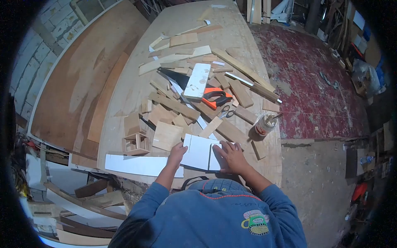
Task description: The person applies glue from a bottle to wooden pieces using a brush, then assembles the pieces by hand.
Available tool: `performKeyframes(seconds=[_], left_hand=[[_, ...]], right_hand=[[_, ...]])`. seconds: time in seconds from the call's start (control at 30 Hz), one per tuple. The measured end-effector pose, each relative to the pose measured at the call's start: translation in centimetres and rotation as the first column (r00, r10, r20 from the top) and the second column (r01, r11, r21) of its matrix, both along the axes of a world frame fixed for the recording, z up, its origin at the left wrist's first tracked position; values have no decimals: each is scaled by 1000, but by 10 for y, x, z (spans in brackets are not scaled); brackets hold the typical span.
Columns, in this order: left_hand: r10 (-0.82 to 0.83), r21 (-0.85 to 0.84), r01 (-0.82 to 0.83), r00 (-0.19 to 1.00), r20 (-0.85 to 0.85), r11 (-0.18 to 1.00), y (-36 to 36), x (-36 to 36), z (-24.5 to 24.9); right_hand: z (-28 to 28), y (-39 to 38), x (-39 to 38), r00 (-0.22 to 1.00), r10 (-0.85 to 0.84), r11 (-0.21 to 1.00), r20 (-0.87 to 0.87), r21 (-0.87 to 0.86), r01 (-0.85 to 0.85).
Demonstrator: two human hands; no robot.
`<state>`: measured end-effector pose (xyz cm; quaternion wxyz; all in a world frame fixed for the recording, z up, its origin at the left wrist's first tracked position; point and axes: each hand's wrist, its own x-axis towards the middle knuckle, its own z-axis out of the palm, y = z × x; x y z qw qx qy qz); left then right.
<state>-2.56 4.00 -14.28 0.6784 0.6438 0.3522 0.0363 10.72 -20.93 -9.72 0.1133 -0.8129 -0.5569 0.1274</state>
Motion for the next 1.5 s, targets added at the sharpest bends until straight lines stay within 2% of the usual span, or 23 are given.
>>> performKeyframes(seconds=[0.1, 0.2, 0.3, 0.4, 0.53, 0.6, 0.63, 0.7, 0.73, 0.8, 0.83, 0.9, 0.97, 1.03, 1.17, 1.23, 1.27, 1.3, 1.33, 1.37, 1.4, 1.47, 1.5], left_hand=[[23, -13, -23, 999, 41, 1000, 1, 3, 2], [7, -34, -5, 998, 59, 999, 4, 6, 9], [-43, -41, 46, 997, 59, 998, 15, 13, 12], [-80, -73, 86, 993, 84, 994, 28, 25, 6], [-90, -26, 90, 996, 15, 996, 30, 41, 23], [-69, -22, 71, 994, 88, 997, 34, 43, 30], [-66, -23, 68, 994, 88, 997, 37, 43, 33], [183, -159, -145, 947, 264, 977, 42, 40, 39], [185, -158, -147, 947, 261, 976, 40, 38, 39], [319, -72, -311, 920, 227, 948, 29, 32, 40], [238, -78, -230, 964, 121, 970, 13, 25, 53], [65, -266, -59, 998, 17, 962, -4, 15, 27], [-57, -456, 85, 996, 74, 886, -27, 7, 22], [-9, -494, 50, 996, 85, 868, -44, 1, 25], [46, -522, 15, 994, 104, 853, -46, -3, 17], [61, -513, -1, 993, 102, 858, -45, -3, 19], [52, -468, 7, 992, 112, 884, -44, -2, 20], [42, -421, 13, 992, 121, 907, -43, -2, 24], [45, -421, 9, 992, 118, 907, -42, -2, 26], [45, -414, 13, 990, 130, 910, -42, -1, 28], [44, -407, 19, 989, 144, 913, -42, -1, 31], [46, -412, 24, 986, 159, 911, -43, 2, 39], [47, -418, 34, 983, 180, 908, -45, 4, 43]], right_hand=[[-2, -4, 1, 996, -66, 998, 58, 8, 65], [-12, -5, 12, 994, -110, 994, -25, -10, 109], [-31, -3, 32, 982, -62, 980, -179, 178, 94], [-46, 4, 56, 896, -239, 961, -375, 42, 274], [-40, 7, 75, 804, -188, 977, -565, -26, 210], [-39, 7, 73, 477, -259, 937, -840, -98, 336], [-39, 6, 71, 477, -258, 938, -840, -99, 332], [-35, 6, 66, 177, -226, 898, -958, -134, 419], [-33, 6, 62, 175, -225, 899, -959, -135, 417], [-29, 9, 52, -27, -281, 811, -959, -252, 528], [-33, 11, 48, -30, -279, 810, -960, -252, 530], [-44, 16, 38, -208, -151, 748, -966, -249, 615], [-46, 22, 30, -250, -121, 726, -961, -258, 638], [-48, 22, 24, -290, -92, 700, -953, -269, 661], [-54, 17, 17, -284, -98, 731, -954, -262, 630], [-52, 12, 16, -10, -194, 781, -981, -161, 604], [-51, 10, 16, -11, -196, 782, -981, -163, 601], [-40, 8, 15, 462, -313, 789, -830, 43, 612], [-24, 7, 13, 803, -382, 822, -458, 229, 522], [-6, 6, 16, 899, -259, 887, -354, 281, 367], [10, 8, 17, 898, -256, 887, -357, 282, 365], [30, 13, 17, 986, 37, 979, -163, 204, -3], [32, 17, 16, 994, 56, 983, -88, 181, -40]])
